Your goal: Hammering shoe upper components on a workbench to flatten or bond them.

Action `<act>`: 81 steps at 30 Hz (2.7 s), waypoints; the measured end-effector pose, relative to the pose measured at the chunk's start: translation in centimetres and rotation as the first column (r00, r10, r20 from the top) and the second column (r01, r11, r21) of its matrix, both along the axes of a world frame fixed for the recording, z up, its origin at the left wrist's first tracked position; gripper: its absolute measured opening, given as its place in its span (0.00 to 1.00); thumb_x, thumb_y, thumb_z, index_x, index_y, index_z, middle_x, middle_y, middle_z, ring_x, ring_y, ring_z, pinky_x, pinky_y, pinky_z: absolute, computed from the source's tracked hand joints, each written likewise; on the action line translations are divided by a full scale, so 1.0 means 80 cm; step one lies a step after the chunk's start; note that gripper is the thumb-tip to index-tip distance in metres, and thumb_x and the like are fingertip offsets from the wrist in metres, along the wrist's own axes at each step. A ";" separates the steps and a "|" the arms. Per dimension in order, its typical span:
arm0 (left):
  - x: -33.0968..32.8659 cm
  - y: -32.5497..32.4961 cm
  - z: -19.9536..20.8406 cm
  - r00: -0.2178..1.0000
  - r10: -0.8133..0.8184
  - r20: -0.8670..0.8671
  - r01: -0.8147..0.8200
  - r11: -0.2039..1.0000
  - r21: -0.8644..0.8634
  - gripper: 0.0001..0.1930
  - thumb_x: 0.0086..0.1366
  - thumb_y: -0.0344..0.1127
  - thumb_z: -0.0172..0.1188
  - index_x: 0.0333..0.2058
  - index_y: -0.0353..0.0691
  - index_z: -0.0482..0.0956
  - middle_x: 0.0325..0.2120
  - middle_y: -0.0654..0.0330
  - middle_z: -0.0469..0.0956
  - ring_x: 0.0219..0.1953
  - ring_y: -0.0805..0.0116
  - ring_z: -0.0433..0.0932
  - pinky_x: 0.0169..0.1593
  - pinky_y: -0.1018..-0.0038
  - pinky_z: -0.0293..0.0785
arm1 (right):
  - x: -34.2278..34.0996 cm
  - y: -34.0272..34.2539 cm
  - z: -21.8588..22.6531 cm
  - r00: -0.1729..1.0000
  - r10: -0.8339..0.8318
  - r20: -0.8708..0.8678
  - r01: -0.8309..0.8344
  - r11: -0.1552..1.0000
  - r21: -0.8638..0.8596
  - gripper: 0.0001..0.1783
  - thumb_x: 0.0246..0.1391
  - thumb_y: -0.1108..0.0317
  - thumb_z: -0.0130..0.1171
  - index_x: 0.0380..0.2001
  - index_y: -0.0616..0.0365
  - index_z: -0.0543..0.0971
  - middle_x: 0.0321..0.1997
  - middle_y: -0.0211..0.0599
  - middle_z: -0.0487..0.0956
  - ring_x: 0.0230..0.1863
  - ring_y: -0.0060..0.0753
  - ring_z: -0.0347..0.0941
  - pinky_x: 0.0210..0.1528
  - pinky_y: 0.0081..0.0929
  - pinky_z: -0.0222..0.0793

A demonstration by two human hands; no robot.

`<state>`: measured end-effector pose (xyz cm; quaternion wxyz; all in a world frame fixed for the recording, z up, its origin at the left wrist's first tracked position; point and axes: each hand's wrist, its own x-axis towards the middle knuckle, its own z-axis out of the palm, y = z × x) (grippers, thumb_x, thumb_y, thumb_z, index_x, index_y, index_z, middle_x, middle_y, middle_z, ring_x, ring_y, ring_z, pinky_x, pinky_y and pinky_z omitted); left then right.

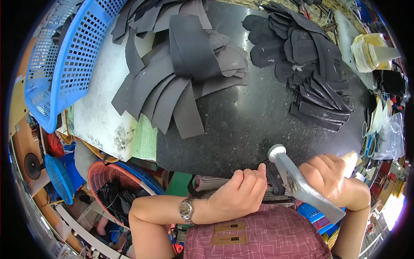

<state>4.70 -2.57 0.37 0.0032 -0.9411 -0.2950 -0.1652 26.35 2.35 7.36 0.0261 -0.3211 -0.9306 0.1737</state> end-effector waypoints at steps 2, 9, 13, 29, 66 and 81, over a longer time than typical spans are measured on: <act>0.003 0.001 0.006 1.000 0.018 0.009 -0.017 0.997 -0.072 0.12 0.53 0.30 0.58 0.35 0.28 0.79 0.26 0.59 0.71 0.28 0.68 0.69 0.31 0.76 0.68 | 0.000 -0.013 -0.007 0.999 0.034 0.033 -0.035 0.999 0.034 0.16 0.31 0.63 0.56 0.27 0.58 0.70 0.18 0.27 0.61 0.15 0.24 0.64 0.15 0.22 0.58; 0.011 -0.016 -0.001 0.999 -0.043 -0.005 0.043 0.999 -0.011 0.19 0.53 0.33 0.52 0.38 0.23 0.78 0.34 0.50 0.76 0.35 0.63 0.72 0.36 0.75 0.69 | 0.001 -0.001 0.009 1.000 0.022 0.010 -0.022 1.000 -0.012 0.16 0.35 0.64 0.56 0.30 0.58 0.69 0.20 0.28 0.63 0.17 0.25 0.66 0.17 0.24 0.61; 0.013 -0.011 -0.002 0.996 -0.086 -0.005 0.086 0.996 0.002 0.19 0.52 0.32 0.52 0.39 0.22 0.77 0.35 0.50 0.76 0.35 0.63 0.72 0.37 0.75 0.70 | -0.001 -0.013 0.009 0.993 0.019 0.118 -0.012 0.998 -0.061 0.15 0.36 0.65 0.56 0.30 0.59 0.69 0.21 0.29 0.63 0.17 0.25 0.66 0.18 0.23 0.63; 0.021 -0.014 -0.008 0.996 -0.095 0.002 0.094 0.991 0.097 0.20 0.55 0.35 0.49 0.41 0.24 0.76 0.29 0.55 0.72 0.33 0.64 0.71 0.37 0.73 0.70 | 0.001 -0.039 0.002 0.985 -0.135 0.109 0.142 0.988 -0.061 0.19 0.36 0.67 0.58 0.35 0.61 0.68 0.23 0.34 0.66 0.20 0.35 0.68 0.19 0.30 0.63; 0.132 0.063 0.005 0.844 -0.514 0.156 0.537 0.809 -0.238 0.15 0.46 0.30 0.57 0.35 0.31 0.78 0.31 0.56 0.73 0.31 0.65 0.72 0.29 0.75 0.68 | 0.141 -0.086 0.002 0.887 -0.459 -0.053 0.452 0.886 -0.100 0.12 0.37 0.65 0.56 0.27 0.56 0.69 0.19 0.29 0.63 0.17 0.27 0.68 0.17 0.27 0.65; 0.126 0.092 0.038 0.926 -0.373 0.055 0.323 0.709 -0.627 0.23 0.47 0.32 0.63 0.44 0.35 0.74 0.31 0.61 0.71 0.31 0.65 0.72 0.31 0.72 0.69 | 0.120 -0.100 -0.017 0.875 -0.484 -0.012 0.483 0.874 -0.054 0.12 0.36 0.65 0.57 0.23 0.56 0.67 0.16 0.28 0.60 0.14 0.25 0.65 0.13 0.26 0.61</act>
